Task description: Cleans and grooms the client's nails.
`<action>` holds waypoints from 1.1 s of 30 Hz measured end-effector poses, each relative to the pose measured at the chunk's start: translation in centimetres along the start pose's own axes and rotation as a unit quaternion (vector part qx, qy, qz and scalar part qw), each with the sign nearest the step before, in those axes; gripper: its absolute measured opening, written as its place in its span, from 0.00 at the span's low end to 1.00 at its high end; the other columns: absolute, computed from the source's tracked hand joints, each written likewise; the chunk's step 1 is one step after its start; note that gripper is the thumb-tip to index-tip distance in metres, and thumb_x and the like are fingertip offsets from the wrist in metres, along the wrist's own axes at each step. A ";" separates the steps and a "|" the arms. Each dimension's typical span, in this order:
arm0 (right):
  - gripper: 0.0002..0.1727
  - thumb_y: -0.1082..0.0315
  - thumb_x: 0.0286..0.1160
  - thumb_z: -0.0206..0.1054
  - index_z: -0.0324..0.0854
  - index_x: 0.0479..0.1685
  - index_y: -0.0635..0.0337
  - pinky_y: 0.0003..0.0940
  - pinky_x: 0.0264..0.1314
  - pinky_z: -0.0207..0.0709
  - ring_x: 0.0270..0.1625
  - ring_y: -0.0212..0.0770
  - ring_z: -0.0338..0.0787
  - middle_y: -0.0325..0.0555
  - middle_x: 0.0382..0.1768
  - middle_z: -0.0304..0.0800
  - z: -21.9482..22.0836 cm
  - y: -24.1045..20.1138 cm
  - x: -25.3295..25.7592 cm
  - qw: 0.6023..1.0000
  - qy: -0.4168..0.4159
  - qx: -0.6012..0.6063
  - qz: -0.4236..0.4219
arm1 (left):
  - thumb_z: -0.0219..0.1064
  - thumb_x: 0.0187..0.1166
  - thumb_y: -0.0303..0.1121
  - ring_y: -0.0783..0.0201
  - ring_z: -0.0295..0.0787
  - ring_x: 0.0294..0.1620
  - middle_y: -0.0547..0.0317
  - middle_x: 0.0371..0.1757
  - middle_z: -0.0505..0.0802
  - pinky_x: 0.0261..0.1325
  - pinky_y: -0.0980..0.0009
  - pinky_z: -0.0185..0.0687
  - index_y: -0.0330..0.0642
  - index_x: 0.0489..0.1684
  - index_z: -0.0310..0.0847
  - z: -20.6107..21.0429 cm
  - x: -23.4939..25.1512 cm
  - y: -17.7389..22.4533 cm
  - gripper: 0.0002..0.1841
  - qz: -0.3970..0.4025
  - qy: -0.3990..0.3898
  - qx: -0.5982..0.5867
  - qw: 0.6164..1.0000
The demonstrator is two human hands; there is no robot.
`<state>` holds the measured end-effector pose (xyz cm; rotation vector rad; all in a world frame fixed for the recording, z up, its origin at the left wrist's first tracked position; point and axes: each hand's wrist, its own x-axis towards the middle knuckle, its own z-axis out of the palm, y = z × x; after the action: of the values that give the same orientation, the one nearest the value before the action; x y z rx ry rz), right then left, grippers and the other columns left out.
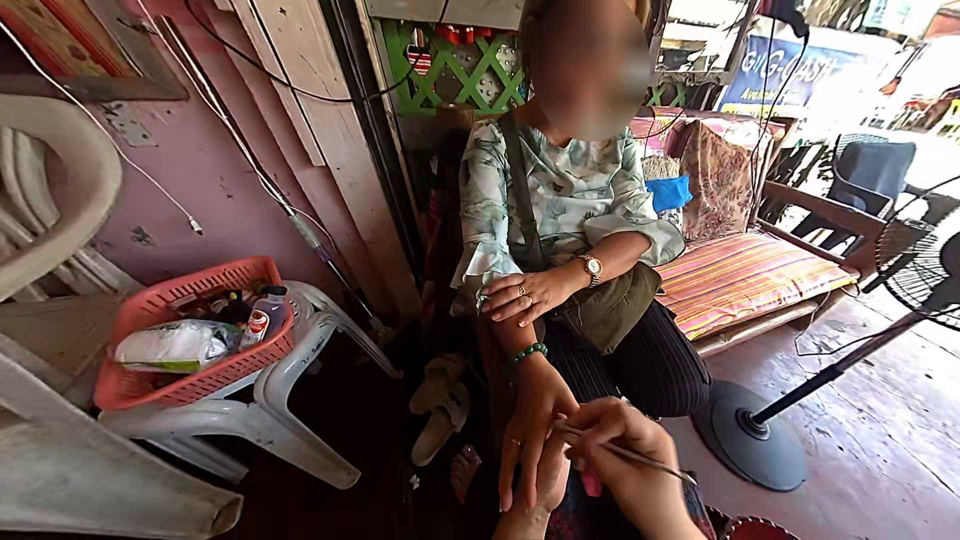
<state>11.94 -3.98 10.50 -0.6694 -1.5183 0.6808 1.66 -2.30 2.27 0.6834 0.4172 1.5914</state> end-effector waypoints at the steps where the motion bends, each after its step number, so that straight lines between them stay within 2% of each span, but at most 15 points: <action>1: 0.05 0.77 0.66 0.78 0.90 0.37 0.58 0.27 0.46 0.91 0.43 0.34 0.95 0.45 0.46 0.95 0.8 1.2 0.3 0.999 0.007 0.039 0.000 | 0.77 0.72 0.39 0.80 0.91 0.41 0.75 0.35 0.95 0.51 0.78 0.87 0.57 0.34 0.91 -0.3 -0.1 -0.3 0.02 -0.012 0.007 0.004 1.000; 4: 0.04 0.79 0.68 0.75 0.88 0.36 0.63 0.32 0.41 0.94 0.41 0.40 0.96 0.51 0.47 0.95 1.0 3.4 2.0 0.995 0.088 0.014 -0.045 | 0.79 0.72 0.36 0.71 0.91 0.48 0.65 0.42 0.95 0.62 0.69 0.86 0.48 0.43 0.91 -1.5 0.5 -1.6 0.08 0.000 -0.021 -0.031 0.999; 6: 0.05 0.81 0.66 0.76 0.87 0.34 0.65 0.34 0.41 0.96 0.42 0.44 0.98 0.54 0.46 0.95 0.9 2.3 2.7 0.991 0.112 0.032 -0.058 | 0.80 0.70 0.36 0.70 0.92 0.48 0.65 0.42 0.95 0.60 0.68 0.86 0.47 0.43 0.91 -1.8 0.7 -2.1 0.09 0.018 -0.031 -0.044 0.998; 9: 0.04 0.80 0.67 0.76 0.90 0.36 0.62 0.30 0.49 0.92 0.46 0.38 0.96 0.50 0.47 0.95 1.2 1.3 1.6 0.995 0.048 0.089 -0.007 | 0.75 0.75 0.41 0.79 0.90 0.49 0.75 0.42 0.95 0.60 0.75 0.85 0.56 0.43 0.92 -1.9 0.7 -2.0 0.06 0.018 -0.031 0.018 0.999; 10: 0.04 0.79 0.69 0.74 0.90 0.36 0.61 0.30 0.51 0.91 0.48 0.36 0.95 0.47 0.48 0.95 0.9 1.8 1.3 0.997 0.040 0.073 -0.002 | 0.73 0.78 0.41 0.80 0.90 0.48 0.75 0.41 0.94 0.59 0.75 0.85 0.56 0.44 0.91 -1.7 0.7 -1.7 0.05 0.020 -0.029 0.042 0.998; 12: 0.03 0.79 0.72 0.71 0.88 0.35 0.63 0.33 0.48 0.92 0.45 0.38 0.94 0.48 0.48 0.94 -0.5 2.6 1.0 0.997 0.070 0.020 -0.003 | 0.72 0.78 0.45 0.74 0.89 0.50 0.71 0.44 0.93 0.62 0.69 0.85 0.50 0.48 0.87 -1.4 0.8 -1.1 0.12 0.027 -0.045 0.074 0.996; 14: 0.04 0.81 0.67 0.72 0.87 0.32 0.63 0.36 0.42 0.94 0.40 0.41 0.95 0.49 0.45 0.94 -2.1 2.7 0.1 0.995 0.099 -0.016 0.010 | 0.73 0.77 0.49 0.69 0.92 0.46 0.67 0.40 0.94 0.59 0.64 0.87 0.49 0.44 0.88 -1.1 1.2 -0.9 0.14 0.038 -0.069 0.077 0.994; 17: 0.04 0.80 0.65 0.75 0.90 0.31 0.62 0.30 0.43 0.91 0.42 0.37 0.94 0.47 0.44 0.94 -2.9 1.5 -2.3 0.995 0.057 -0.085 0.018 | 0.76 0.75 0.45 0.68 0.92 0.45 0.66 0.40 0.94 0.58 0.63 0.87 0.50 0.44 0.89 -1.0 1.3 -0.8 0.11 0.024 -0.070 0.046 0.996; 20: 0.05 0.80 0.66 0.73 0.88 0.28 0.63 0.32 0.52 0.91 0.50 0.40 0.95 0.50 0.42 0.95 -3.0 0.7 -4.4 0.986 0.024 -0.165 -0.017 | 0.77 0.74 0.40 0.64 0.92 0.48 0.60 0.44 0.94 0.59 0.61 0.87 0.44 0.50 0.87 -0.8 1.0 -0.7 0.13 0.012 -0.045 0.044 0.998; 22: 0.06 0.81 0.68 0.73 0.87 0.27 0.63 0.32 0.56 0.92 0.53 0.41 0.96 0.51 0.42 0.95 -2.8 0.5 -4.7 0.979 0.014 -0.201 -0.041 | 0.75 0.76 0.38 0.67 0.91 0.46 0.61 0.42 0.92 0.56 0.65 0.87 0.45 0.47 0.85 0.2 0.9 0.3 0.11 -0.001 -0.021 0.074 0.997; 25: 0.06 0.80 0.67 0.72 0.87 0.27 0.63 0.30 0.55 0.90 0.54 0.40 0.96 0.51 0.42 0.96 -2.6 1.0 -4.5 0.968 0.008 -0.241 -0.073 | 0.75 0.76 0.37 0.66 0.92 0.49 0.60 0.43 0.94 0.61 0.63 0.86 0.45 0.46 0.89 -0.5 1.0 -0.4 0.09 -0.005 -0.053 0.037 0.998; 27: 0.06 0.80 0.68 0.72 0.87 0.26 0.64 0.29 0.56 0.90 0.54 0.40 0.96 0.52 0.43 0.96 -2.6 0.6 -4.3 0.962 -0.004 -0.263 -0.077 | 0.75 0.76 0.36 0.67 0.91 0.49 0.62 0.41 0.95 0.62 0.67 0.85 0.47 0.43 0.91 -0.5 1.0 -0.6 0.06 -0.009 -0.060 0.025 0.998; 31: 0.07 0.79 0.71 0.69 0.87 0.26 0.64 0.25 0.56 0.88 0.54 0.39 0.95 0.53 0.43 0.96 -2.4 -0.5 -3.9 0.944 -0.035 -0.322 -0.068 | 0.76 0.75 0.37 0.68 0.92 0.48 0.63 0.41 0.95 0.60 0.68 0.85 0.48 0.42 0.91 -0.4 0.9 -0.3 0.06 -0.010 -0.058 0.043 0.997; 32: 0.07 0.78 0.71 0.69 0.88 0.26 0.64 0.25 0.55 0.87 0.54 0.39 0.95 0.53 0.43 0.96 -2.3 -0.4 -3.9 0.941 -0.034 -0.329 -0.073 | 0.76 0.75 0.34 0.67 0.91 0.48 0.61 0.41 0.94 0.58 0.67 0.86 0.46 0.43 0.90 0.0 0.9 0.2 0.06 -0.005 -0.056 0.054 0.997; 33: 0.07 0.79 0.70 0.69 0.88 0.26 0.64 0.25 0.54 0.87 0.53 0.39 0.95 0.53 0.42 0.96 -2.2 -0.4 -4.0 0.940 -0.030 -0.331 -0.076 | 0.77 0.73 0.31 0.68 0.91 0.45 0.61 0.39 0.92 0.53 0.70 0.86 0.44 0.39 0.88 1.0 0.8 1.1 0.05 -0.007 -0.035 0.070 0.997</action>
<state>14.33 -7.14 8.28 -1.0241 -1.8456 0.0510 1.44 -1.79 3.92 0.8383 0.4839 1.5298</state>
